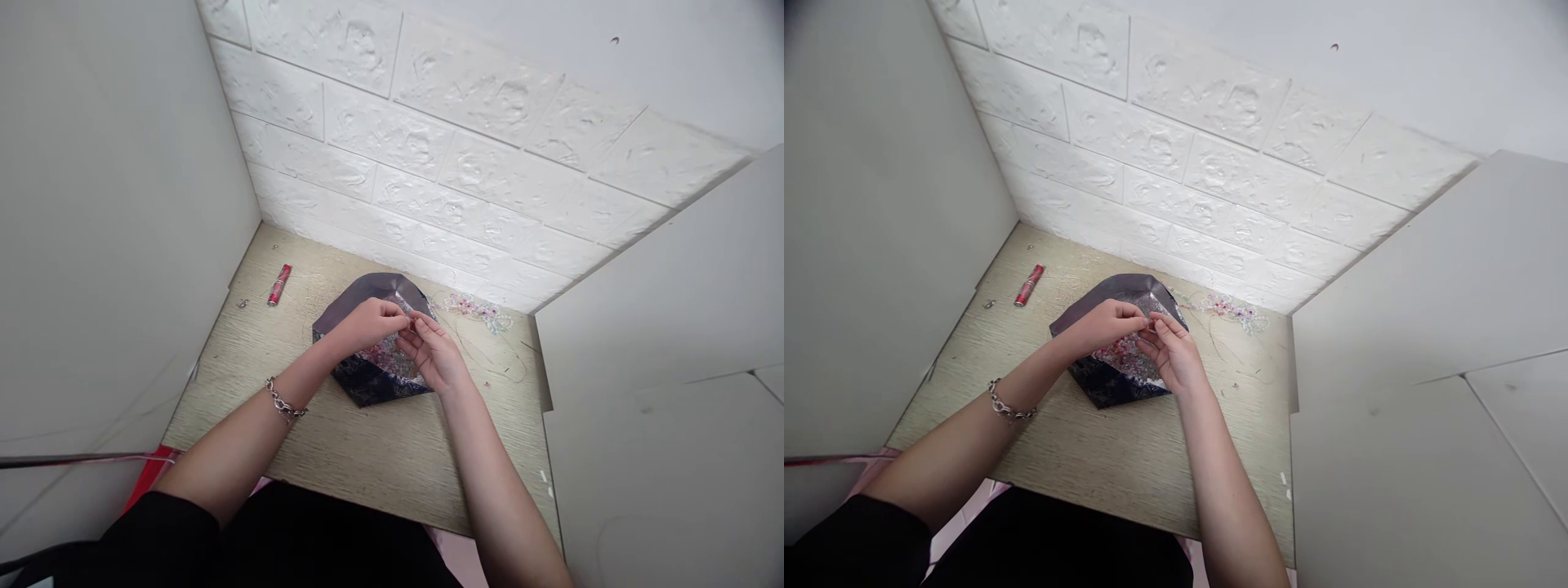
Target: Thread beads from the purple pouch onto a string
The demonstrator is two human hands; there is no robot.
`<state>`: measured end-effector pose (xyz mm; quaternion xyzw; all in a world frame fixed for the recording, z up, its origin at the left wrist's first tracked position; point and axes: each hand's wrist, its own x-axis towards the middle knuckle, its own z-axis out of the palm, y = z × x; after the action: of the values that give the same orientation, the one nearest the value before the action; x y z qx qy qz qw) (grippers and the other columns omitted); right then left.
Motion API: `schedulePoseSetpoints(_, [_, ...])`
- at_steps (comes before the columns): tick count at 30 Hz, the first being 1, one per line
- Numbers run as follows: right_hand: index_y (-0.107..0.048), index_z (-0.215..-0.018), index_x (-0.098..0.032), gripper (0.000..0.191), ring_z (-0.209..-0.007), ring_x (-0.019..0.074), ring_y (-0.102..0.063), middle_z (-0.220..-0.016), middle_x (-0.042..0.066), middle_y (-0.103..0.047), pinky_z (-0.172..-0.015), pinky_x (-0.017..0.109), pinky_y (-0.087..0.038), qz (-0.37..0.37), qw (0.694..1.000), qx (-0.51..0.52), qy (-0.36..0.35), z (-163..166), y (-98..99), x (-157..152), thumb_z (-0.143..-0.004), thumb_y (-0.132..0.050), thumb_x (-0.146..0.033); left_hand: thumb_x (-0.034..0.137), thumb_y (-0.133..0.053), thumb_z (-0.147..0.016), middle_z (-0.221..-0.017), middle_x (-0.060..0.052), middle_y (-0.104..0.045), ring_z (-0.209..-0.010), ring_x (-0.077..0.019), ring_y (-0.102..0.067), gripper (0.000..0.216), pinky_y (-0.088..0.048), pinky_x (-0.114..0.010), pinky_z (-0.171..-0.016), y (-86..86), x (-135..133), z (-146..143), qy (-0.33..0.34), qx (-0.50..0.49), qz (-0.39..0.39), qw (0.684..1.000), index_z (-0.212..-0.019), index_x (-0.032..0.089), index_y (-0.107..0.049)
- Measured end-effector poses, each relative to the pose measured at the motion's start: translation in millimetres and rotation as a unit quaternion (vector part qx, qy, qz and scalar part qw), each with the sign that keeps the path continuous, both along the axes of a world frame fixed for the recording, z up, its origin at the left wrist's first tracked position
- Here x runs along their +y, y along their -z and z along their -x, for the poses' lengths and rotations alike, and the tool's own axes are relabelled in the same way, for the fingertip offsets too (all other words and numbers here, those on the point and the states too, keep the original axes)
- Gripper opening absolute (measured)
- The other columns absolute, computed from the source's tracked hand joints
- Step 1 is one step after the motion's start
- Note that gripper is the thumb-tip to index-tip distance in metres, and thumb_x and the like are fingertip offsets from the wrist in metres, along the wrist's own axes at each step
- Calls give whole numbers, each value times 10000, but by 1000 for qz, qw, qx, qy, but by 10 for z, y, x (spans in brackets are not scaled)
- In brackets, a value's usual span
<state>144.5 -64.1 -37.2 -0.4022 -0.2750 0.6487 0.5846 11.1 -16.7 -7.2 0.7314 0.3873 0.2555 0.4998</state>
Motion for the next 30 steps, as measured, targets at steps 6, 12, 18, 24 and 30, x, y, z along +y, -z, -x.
schedulePoseSetpoints(6, [-587,-791,-212,148,-652,79,-583,-705,-37,-628,-675,237,-479,-5,1000,-5,4,15,-17,-4,-651,-612,-252,330,-448,-663,-605,0,-543,-571,-92,-434,243,-313,-210,-520,-3,-3,-7,-4,-5,-3,1000,-647,143,-603])
schedulePoseSetpoints(12, [-584,-794,-205,157,-649,87,-587,-707,-27,-631,-689,250,-479,-1,1000,-5,13,15,-19,-3,-646,-614,-249,312,-446,-657,-607,-2,-549,-575,-95,-442,236,-329,-212,-534,9,5,-14,-6,-15,3,1000,-654,141,-608])
schedulePoseSetpoints(18, [-588,-797,-204,173,-638,88,-588,-697,-27,-632,-672,246,-482,-3,1000,-5,17,17,-14,2,-634,-624,-250,305,-447,-651,-583,8,-536,-550,-85,-426,223,-311,-202,-509,-14,-7,-7,-12,-11,3,1000,-622,143,-597])
schedulePoseSetpoints(24, [-594,-792,-210,173,-637,86,-585,-693,-32,-630,-679,252,-474,-7,1000,-20,16,24,-19,-2,-631,-624,-266,304,-455,-644,-575,6,-536,-551,-87,-429,225,-312,-203,-507,-17,-11,-9,-19,-12,6,1000,-612,136,-600])
schedulePoseSetpoints(30, [-606,-778,-213,167,-640,84,-584,-682,-33,-633,-685,249,-468,-8,999,-34,19,32,-13,-6,-620,-633,-260,323,-473,-648,-558,4,-547,-531,-84,-427,238,-306,-201,-498,-28,-16,-2,-11,-16,13,1000,-608,139,-619])
